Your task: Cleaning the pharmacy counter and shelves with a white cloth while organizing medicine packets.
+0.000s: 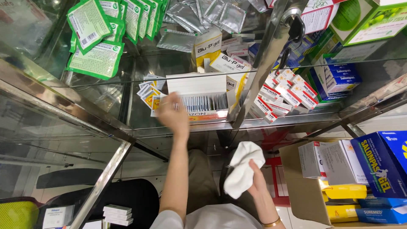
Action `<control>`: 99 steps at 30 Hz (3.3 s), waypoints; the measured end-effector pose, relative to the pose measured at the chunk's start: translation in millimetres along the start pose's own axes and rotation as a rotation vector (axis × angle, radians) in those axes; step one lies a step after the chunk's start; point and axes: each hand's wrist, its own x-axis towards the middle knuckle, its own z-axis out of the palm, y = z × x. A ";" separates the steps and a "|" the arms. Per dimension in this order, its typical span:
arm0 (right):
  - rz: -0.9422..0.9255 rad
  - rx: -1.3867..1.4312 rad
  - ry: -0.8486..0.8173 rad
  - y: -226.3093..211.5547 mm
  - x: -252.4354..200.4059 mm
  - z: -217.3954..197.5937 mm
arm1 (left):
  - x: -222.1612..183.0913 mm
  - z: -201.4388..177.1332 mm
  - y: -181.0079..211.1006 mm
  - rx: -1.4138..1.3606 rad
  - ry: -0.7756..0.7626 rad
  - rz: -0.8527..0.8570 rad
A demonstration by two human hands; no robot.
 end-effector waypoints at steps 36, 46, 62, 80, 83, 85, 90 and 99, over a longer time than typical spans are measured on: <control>0.067 -0.125 -0.635 6.2 -45.6 128.9 | -135.6 -119.9 14.1 -0.542 -0.902 -0.504; 0.072 -0.239 -0.181 1.3 -15.3 83.9 | -126.4 -129.4 14.5 -0.343 -0.896 -0.208; -0.670 -1.598 -0.496 -41.9 -60.2 122.8 | -104.4 -130.0 32.9 -0.127 -1.164 0.489; -0.359 -0.872 -0.202 -37.9 -9.5 4.9 | -14.3 -123.2 26.0 -0.111 -0.725 0.371; -0.306 -0.534 -0.192 -29.4 -7.6 -6.8 | 3.7 -101.1 21.2 -0.078 -0.571 0.288; -0.334 -0.460 -0.238 -29.2 -13.5 4.8 | 14.8 -80.1 18.7 -0.052 -0.510 0.253; -0.332 -0.630 -0.105 -27.9 -22.8 18.1 | 31.4 -24.5 23.0 0.074 -0.546 0.132; -0.306 -0.612 -0.166 -26.4 -33.5 24.7 | 13.8 36.4 37.5 0.276 -0.768 0.156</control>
